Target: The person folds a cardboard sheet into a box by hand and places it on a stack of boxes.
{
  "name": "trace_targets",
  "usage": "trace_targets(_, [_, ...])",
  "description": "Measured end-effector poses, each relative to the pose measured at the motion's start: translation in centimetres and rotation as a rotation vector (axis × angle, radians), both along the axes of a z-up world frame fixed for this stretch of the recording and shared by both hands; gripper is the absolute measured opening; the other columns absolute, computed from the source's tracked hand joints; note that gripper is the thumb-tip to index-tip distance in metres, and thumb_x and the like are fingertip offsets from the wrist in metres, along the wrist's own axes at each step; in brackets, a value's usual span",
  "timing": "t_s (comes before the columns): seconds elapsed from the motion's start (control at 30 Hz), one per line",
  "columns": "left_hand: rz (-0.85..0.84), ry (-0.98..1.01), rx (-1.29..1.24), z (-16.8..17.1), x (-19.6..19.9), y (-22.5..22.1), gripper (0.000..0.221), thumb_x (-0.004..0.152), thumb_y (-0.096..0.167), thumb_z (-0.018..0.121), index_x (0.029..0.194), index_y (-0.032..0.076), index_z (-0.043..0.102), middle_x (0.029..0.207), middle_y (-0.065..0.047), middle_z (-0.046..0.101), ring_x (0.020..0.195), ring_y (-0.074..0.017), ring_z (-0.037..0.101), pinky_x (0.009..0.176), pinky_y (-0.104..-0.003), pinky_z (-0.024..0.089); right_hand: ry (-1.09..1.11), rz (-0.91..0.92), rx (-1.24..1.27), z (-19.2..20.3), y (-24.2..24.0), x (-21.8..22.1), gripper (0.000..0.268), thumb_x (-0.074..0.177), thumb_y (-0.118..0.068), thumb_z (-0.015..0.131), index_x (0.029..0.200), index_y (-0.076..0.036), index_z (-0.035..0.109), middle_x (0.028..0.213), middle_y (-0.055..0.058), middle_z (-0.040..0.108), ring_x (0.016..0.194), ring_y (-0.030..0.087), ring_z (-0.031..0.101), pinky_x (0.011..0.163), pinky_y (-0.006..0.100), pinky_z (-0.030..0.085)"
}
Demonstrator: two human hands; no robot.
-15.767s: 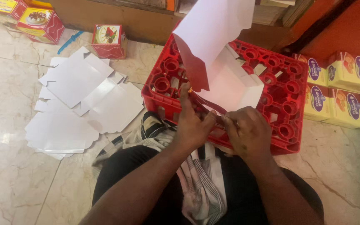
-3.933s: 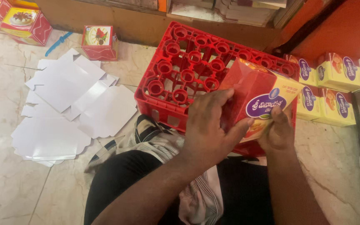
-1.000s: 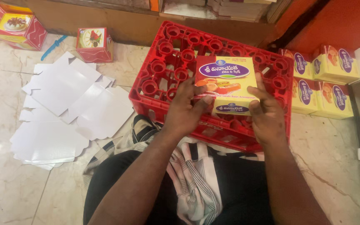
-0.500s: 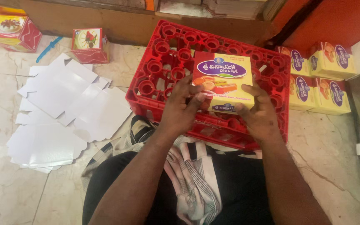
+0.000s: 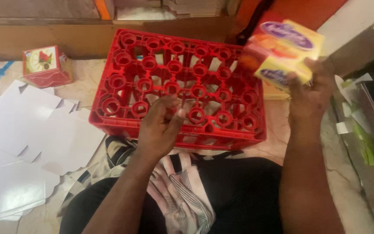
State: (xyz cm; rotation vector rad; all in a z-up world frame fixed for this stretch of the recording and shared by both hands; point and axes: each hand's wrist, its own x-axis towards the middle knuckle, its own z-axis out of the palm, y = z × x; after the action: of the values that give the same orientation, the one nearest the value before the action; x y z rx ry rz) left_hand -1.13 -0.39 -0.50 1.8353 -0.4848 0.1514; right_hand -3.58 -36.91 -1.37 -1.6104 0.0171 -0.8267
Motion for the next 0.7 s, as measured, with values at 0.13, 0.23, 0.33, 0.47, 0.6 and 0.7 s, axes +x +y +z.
trace_targets(0.13, [0.011, -0.108, 0.144, 0.0, 0.0, -0.2, 0.031, 0.103, 0.028, 0.068, 0.118, 0.002, 0.063, 0.128, -0.015, 0.069, 0.092, -0.0215, 0.073, 0.072, -0.032, 0.060, 0.064, -0.297, 0.331, -3.3, -7.7, 0.7, 0.056, 0.092, 0.001, 0.072, 0.140, -0.015, 0.049, 0.137, 0.011, 0.055, 0.114, 0.022, 0.069, 0.087, 0.036, 0.064])
trace_targets(0.23, [-0.002, -0.117, 0.143, 0.2, -0.2, -0.5, 0.032, 0.100, 0.027, 0.069, 0.118, 0.001, 0.062, 0.126, -0.015, 0.069, 0.087, -0.0195, 0.074, 0.070, -0.030, 0.060, 0.217, -0.454, 0.170, -10.5, -14.1, 0.0, 0.057, 0.094, -0.001, 0.079, 0.144, -0.009, 0.052, 0.143, 0.020, 0.049, 0.126, 0.033, 0.057, 0.099, 0.043, 0.053])
trace_targets(0.33, [0.031, -0.107, 0.221, 0.3, 0.0, -0.9, 0.029, 0.097, 0.027, 0.070, 0.111, 0.002, 0.064, 0.126, -0.013, 0.071, 0.080, -0.0177, 0.074, 0.065, -0.030, 0.058, 0.273, -0.619, -0.328, -17.2, -19.7, -0.1, 0.060, 0.096, -0.004, 0.086, 0.148, -0.002, 0.055, 0.149, 0.030, 0.044, 0.138, 0.043, 0.045, 0.111, 0.051, 0.043])
trace_targets(0.47, [0.056, -0.109, 0.339, 0.4, 0.2, -1.4, 0.026, 0.094, 0.027, 0.073, 0.106, 0.005, 0.067, 0.114, -0.009, 0.074, 0.076, -0.0169, 0.073, 0.062, -0.032, 0.056, 0.416, -0.776, -0.660, -21.8, -22.5, 0.4, 0.063, 0.096, -0.018, 0.094, 0.146, -0.001, 0.059, 0.154, 0.037, 0.039, 0.146, 0.049, 0.036, 0.120, 0.056, 0.035])
trace_targets(0.6, [0.055, -0.214, 0.373, 0.9, 0.2, -1.9, 0.023, 0.093, 0.026, 0.075, 0.100, 0.005, 0.069, 0.106, -0.007, 0.075, 0.072, -0.0197, 0.069, 0.061, -0.034, 0.054, 0.463, -0.735, -0.530, -22.5, -22.5, 2.3, 0.067, 0.087, -0.026, 0.095, 0.137, -0.001, 0.057, 0.150, 0.046, 0.026, 0.139, 0.053, 0.038, 0.114, 0.049, 0.044])
trace_targets(0.7, [0.079, -0.243, 0.407, 1.3, 0.3, -2.3, 0.024, 0.091, 0.028, 0.078, 0.093, 0.006, 0.070, 0.102, -0.007, 0.076, 0.072, -0.0229, 0.069, 0.061, -0.036, 0.053, 0.720, -0.694, -0.334, -21.5, -22.3, 4.3, 0.068, 0.082, -0.033, 0.092, 0.132, -0.004, 0.056, 0.154, 0.044, 0.014, 0.134, 0.047, 0.047, 0.109, 0.046, 0.046])
